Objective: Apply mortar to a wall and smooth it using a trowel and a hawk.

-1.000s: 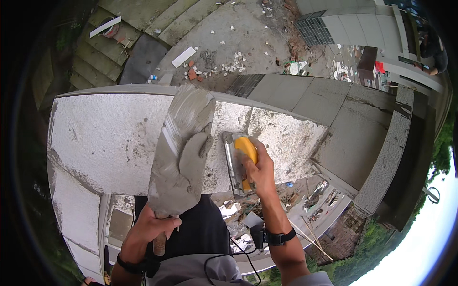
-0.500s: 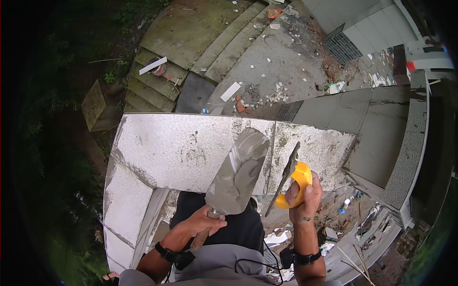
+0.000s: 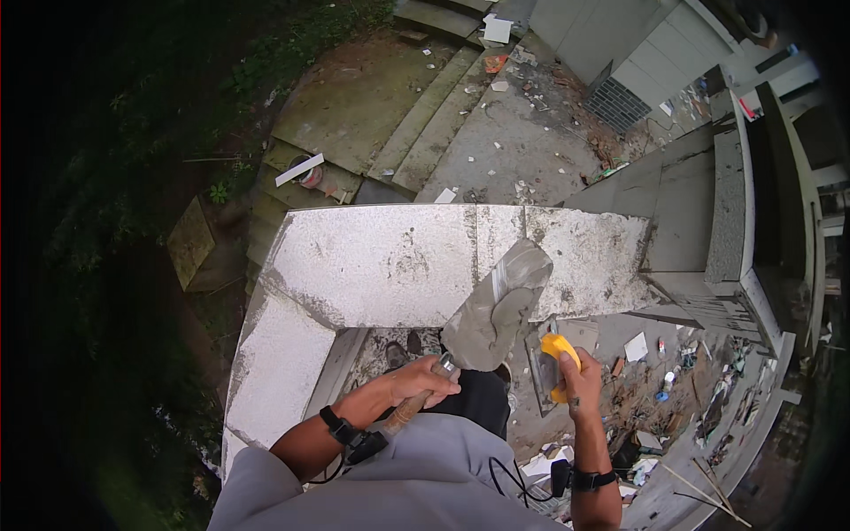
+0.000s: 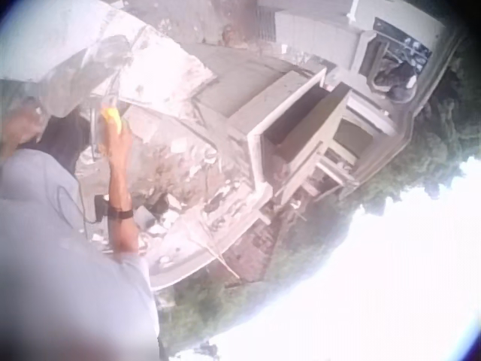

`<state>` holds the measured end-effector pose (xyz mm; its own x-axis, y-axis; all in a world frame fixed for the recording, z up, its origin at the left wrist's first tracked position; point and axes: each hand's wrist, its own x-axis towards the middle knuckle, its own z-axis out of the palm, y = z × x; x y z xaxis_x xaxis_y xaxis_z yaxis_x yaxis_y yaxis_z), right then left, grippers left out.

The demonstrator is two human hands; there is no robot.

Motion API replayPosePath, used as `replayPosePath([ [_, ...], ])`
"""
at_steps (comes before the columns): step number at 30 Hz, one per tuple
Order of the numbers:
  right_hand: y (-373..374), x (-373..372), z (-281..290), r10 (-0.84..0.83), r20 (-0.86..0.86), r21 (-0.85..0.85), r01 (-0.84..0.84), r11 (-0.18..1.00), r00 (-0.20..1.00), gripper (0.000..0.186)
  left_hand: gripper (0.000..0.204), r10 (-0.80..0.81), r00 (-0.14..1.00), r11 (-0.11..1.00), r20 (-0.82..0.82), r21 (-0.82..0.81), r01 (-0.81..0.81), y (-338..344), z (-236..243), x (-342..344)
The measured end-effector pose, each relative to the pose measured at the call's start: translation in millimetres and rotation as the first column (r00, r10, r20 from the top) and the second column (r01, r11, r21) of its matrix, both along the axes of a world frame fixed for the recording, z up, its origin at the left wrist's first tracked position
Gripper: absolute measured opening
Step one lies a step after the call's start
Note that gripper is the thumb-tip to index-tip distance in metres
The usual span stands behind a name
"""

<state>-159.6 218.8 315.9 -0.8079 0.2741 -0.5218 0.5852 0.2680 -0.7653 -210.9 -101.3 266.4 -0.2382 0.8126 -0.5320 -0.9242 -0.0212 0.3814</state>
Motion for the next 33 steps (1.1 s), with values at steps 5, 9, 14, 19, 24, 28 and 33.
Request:
replayPosePath([
  [5, -50, 26, 84, 0.012, -0.115, -0.364, -0.054, 0.93, 0.993, 0.023, 0.021, 0.032, 0.97, 0.999, -0.242, 0.008, -0.031, -61, 24, 17],
  [9, -104, 20, 139, 0.289, -0.287, -0.27, -0.367, 0.89, 0.913, 0.036, 0.021, 0.119, 0.932, 0.99, -0.343, -0.031, -0.138, -103, 40, 37],
  [14, -154, -6, 154, 0.645, -0.4, 0.454, -0.471, 0.757, 0.651, 0.043, 0.021, 0.221, 0.884, 0.965, -0.412, -0.04, -0.259, -122, 70, 55],
  [19, -144, -32, 147, 0.738, -0.334, 0.638, -0.436, 0.635, 0.586, 0.043, 0.021, 0.129, 0.846, 0.985, -0.517, -0.032, -0.169, -115, 64, 51],
  [24, -114, -95, 125, 0.706, -0.443, 0.686, -0.298, 0.664, 0.552, 0.035, 0.023, 0.032, 0.816, 0.971, -0.577, -0.177, -0.163, -102, 68, 27],
  [28, -67, -180, 100, 0.502, -0.394, 0.517, -0.266, 0.814, 0.77, 0.038, 0.028, 0.127, 0.878, 0.942, -0.461, -0.22, -0.252, -93, 52, 16],
  [33, -3, -282, 34, 0.629, -0.205, 0.412, -0.517, 0.75, 0.75, 0.029, 0.022, 0.427, 0.871, 0.792, -0.241, -0.366, -0.489, -98, 29, 22],
])
